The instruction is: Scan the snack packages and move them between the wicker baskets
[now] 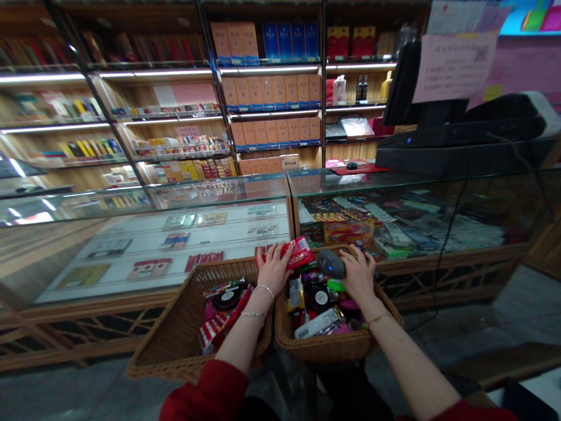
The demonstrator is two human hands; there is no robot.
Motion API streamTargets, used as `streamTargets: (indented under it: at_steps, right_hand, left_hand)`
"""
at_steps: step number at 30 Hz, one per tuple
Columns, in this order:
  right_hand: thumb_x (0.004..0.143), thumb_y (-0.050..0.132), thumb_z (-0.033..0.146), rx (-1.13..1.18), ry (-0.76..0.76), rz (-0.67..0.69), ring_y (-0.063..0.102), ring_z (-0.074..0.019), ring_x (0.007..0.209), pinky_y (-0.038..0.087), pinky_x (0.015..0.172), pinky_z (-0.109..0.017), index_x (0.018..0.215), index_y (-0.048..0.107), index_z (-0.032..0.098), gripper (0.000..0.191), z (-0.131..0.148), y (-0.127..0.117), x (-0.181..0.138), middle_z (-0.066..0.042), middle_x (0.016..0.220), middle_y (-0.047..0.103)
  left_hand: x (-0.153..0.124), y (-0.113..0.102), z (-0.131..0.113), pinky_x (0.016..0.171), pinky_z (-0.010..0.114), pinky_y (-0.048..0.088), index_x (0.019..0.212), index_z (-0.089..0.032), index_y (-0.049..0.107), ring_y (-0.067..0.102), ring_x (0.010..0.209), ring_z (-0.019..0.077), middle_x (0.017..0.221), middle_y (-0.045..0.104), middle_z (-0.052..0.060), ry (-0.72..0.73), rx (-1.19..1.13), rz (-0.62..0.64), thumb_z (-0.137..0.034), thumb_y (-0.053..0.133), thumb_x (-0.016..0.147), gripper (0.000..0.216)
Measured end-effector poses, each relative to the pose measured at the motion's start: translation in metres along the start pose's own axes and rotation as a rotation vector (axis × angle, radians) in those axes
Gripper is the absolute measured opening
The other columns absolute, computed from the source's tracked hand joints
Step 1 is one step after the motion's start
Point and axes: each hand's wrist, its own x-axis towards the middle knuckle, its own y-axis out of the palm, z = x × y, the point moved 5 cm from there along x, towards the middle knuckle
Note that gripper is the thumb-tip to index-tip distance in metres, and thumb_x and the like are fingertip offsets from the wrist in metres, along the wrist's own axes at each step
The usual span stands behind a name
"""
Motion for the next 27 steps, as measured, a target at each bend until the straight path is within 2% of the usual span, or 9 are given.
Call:
streamTargets:
  at_steps: [9,19,27]
  right_hand:
    - [0.077,0.051,0.010,-0.039,-0.010,-0.001,0.044,-0.0249,0.130,0.020,0.106,-0.048,0.090,0.066,0.022,0.023,0.002,-0.005,0.000,-0.005,0.118,0.072]
    - [0.078,0.049,0.010,-0.032,-0.034,-0.012,0.044,-0.0272,0.129,0.020,0.105,-0.050,0.091,0.066,0.021,0.024,0.002,-0.004,-0.002,-0.007,0.117,0.072]
    - [0.078,0.050,0.012,-0.046,-0.030,0.003,0.043,-0.0266,0.129,0.019,0.106,-0.050,0.091,0.066,0.022,0.024,0.002,-0.006,-0.002,-0.006,0.116,0.072]
  left_hand:
    - [0.000,-0.006,0.006,0.115,0.067,0.016,0.150,-0.036,0.034,0.038,0.137,0.0334,0.153,0.042,0.010,-0.011,0.001,-0.010,-0.035,0.072,0.078,0.081]
    - [-0.013,-0.010,0.019,0.114,0.068,0.017,0.149,-0.038,0.035,0.039,0.136,0.0336,0.153,0.041,0.010,-0.080,-0.015,0.004,-0.037,0.069,0.079,0.078]
    - [-0.030,-0.020,0.044,0.115,0.066,0.016,0.147,-0.037,0.040,0.041,0.133,0.0338,0.151,0.044,0.009,-0.206,-0.035,0.032,-0.039,0.060,0.084,0.066]
